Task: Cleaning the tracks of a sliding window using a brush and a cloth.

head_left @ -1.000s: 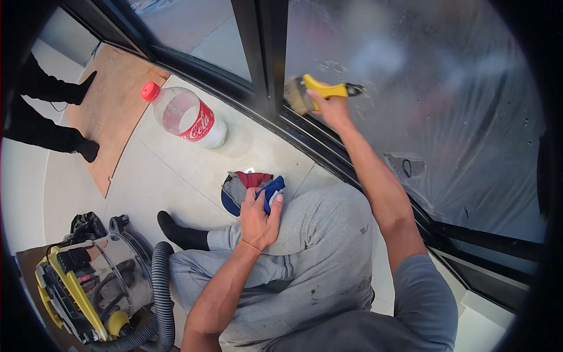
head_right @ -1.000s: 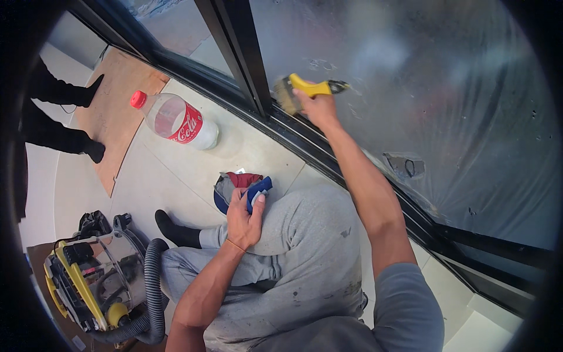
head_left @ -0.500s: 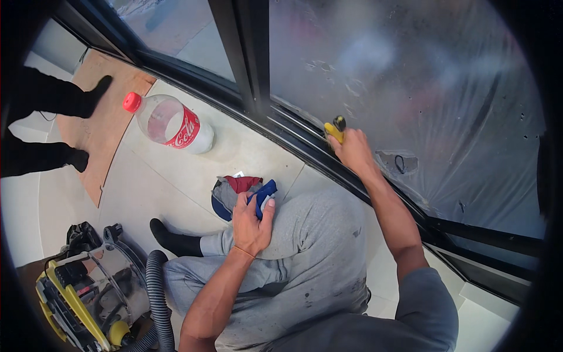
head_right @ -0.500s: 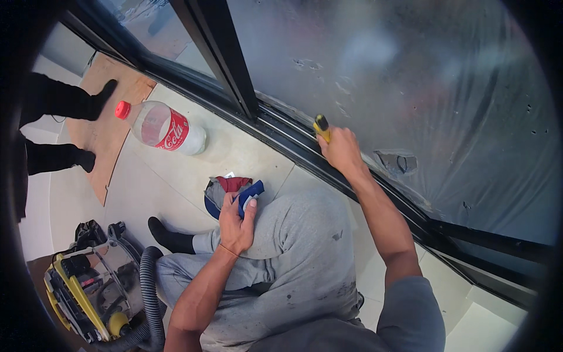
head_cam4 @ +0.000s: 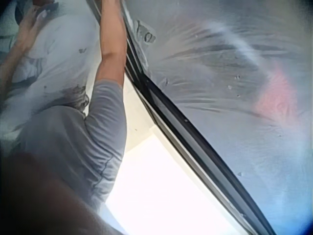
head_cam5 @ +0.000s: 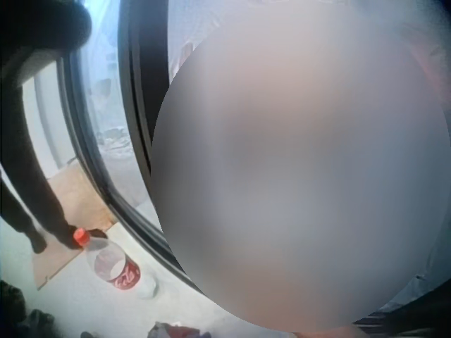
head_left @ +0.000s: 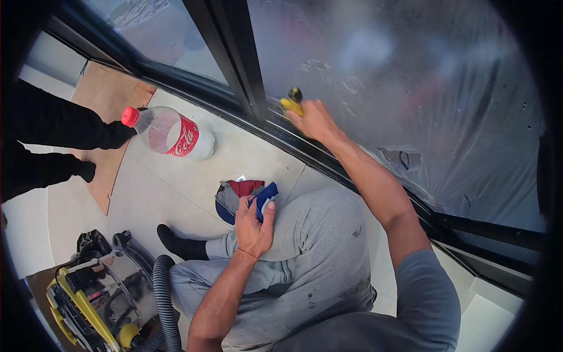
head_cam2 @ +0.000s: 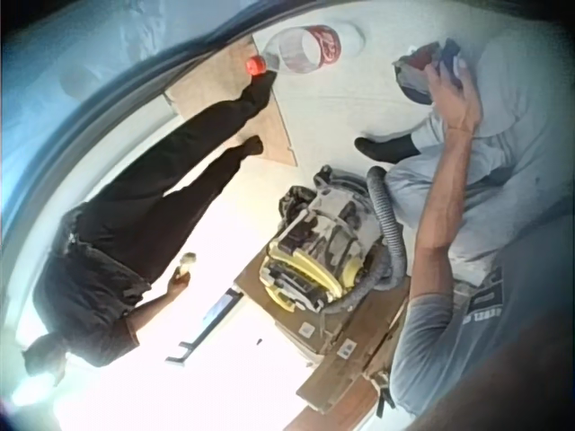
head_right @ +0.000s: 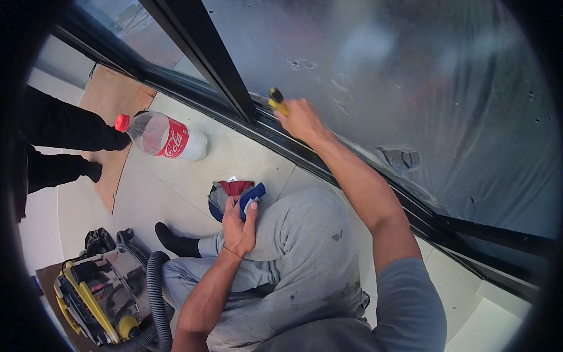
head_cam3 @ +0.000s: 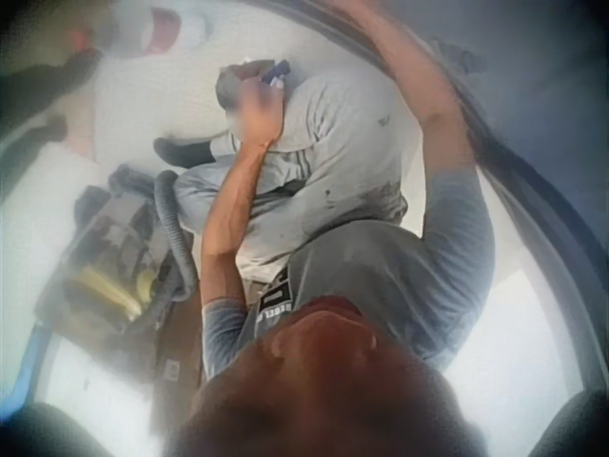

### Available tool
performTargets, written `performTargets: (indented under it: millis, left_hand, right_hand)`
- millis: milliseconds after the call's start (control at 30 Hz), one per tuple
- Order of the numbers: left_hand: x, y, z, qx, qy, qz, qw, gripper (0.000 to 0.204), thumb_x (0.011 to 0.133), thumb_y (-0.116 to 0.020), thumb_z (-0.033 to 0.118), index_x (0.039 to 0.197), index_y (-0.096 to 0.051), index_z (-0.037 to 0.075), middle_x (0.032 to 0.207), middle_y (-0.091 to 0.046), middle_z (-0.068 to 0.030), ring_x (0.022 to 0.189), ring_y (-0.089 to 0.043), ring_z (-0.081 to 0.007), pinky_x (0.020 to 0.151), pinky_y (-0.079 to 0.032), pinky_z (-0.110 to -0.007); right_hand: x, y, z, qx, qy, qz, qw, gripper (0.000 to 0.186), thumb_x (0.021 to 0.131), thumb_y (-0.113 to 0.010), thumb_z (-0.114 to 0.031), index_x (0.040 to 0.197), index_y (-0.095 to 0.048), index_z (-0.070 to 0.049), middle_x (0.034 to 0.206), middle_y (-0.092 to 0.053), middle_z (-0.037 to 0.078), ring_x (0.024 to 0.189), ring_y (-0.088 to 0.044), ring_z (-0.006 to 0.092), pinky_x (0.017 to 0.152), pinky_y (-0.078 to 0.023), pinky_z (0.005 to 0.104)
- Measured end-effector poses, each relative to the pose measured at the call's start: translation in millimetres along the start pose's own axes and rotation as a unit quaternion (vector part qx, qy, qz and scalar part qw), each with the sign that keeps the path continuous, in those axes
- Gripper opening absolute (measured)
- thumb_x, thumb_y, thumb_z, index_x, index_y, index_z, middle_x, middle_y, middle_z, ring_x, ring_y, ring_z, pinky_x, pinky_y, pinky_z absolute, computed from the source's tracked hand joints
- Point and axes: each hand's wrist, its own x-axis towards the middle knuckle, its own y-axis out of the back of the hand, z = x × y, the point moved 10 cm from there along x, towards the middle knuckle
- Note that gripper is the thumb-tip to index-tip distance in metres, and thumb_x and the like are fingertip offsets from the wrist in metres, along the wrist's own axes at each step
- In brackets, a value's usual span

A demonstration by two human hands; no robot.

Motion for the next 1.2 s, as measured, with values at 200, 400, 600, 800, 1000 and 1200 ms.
performTargets:
  millis: [200, 400, 600, 800, 1000, 1200]
  left_hand:
    - [0.6, 0.5, -0.6, -0.036, 0.007, 0.006, 0.999, 0.043, 0.099, -0.061, 0.036, 0.108, -0.069, -0.005, 0.108, -0.060, -0.0221, 0.097, -0.060, -0.0417, 0.086, -0.047, -0.047]
    - [2.2, 2.6, 3.9, -0.025, 0.002, 0.003, 1.000, 0.043, 0.099, -0.061, 0.036, 0.108, -0.069, -0.005, 0.106, -0.059, -0.0213, 0.095, -0.060, -0.0408, 0.084, -0.047, -0.048]
    - [2.5, -2.9, 2.3, -0.012, 0.007, -0.016, 1.000, 0.042, 0.099, -0.061, 0.036, 0.110, -0.070, -0.003, 0.110, -0.060, -0.0208, 0.098, -0.060, -0.0404, 0.086, -0.047, -0.047]
    - [1.2, -7.2, 1.9, -0.017, 0.004, -0.013, 1.000, 0.040, 0.099, -0.061, 0.035, 0.112, -0.071, -0.002, 0.112, -0.061, -0.0202, 0.100, -0.061, -0.0397, 0.088, -0.048, -0.045]
    - [-1.8, 4.1, 0.9, -0.022, 0.004, 0.015, 1.000, 0.037, 0.101, -0.059, 0.031, 0.109, -0.070, -0.004, 0.104, -0.061, -0.0206, 0.098, -0.061, -0.0352, 0.088, -0.048, -0.041]
    - [2.9, -2.9, 10.3, -0.004, -0.013, -0.005, 1.000, 0.040, 0.098, -0.062, 0.034, 0.106, -0.070, -0.004, 0.106, -0.060, -0.0207, 0.095, -0.060, -0.0405, 0.085, -0.047, -0.046]
  right_hand:
    - [32.9, -1.2, 32.4, 0.282, -0.051, 0.091, 0.954, 0.046, 0.093, -0.074, -0.034, 0.126, -0.069, -0.003, 0.108, -0.075, 0.021, 0.100, -0.073, 0.0328, 0.088, -0.054, 0.0410]
    - [-95.1, 77.6, 40.6, 0.159, 0.001, 0.115, 0.981, 0.041, 0.095, -0.072, -0.028, 0.129, -0.070, -0.005, 0.118, -0.075, 0.017, 0.107, -0.073, 0.0280, 0.095, -0.054, 0.0372]
    - [-104.8, 34.6, 61.7, 0.104, -0.082, 0.073, 0.989, 0.034, 0.093, -0.072, -0.024, 0.112, -0.073, 0.004, 0.099, -0.073, 0.027, 0.095, -0.072, 0.0425, 0.084, -0.057, 0.0456]
    - [18.6, -21.1, 38.3, 0.110, -0.060, 0.083, 0.989, 0.039, 0.092, -0.074, -0.029, 0.104, -0.071, 0.008, 0.091, -0.072, 0.030, 0.082, -0.071, 0.0462, 0.073, -0.058, 0.0478]
    - [-29.7, 35.6, 46.5, 0.334, -0.045, 0.094, 0.937, 0.043, 0.092, -0.076, -0.033, 0.120, -0.070, 0.000, 0.101, -0.075, 0.018, 0.078, -0.073, 0.0343, 0.072, -0.058, 0.0430]
    - [-96.3, 8.2, 67.9, 0.058, -0.083, -0.010, 0.995, 0.044, 0.090, -0.075, -0.033, 0.118, -0.071, 0.000, 0.095, -0.075, 0.022, 0.088, -0.074, 0.0373, 0.083, -0.056, 0.0453]
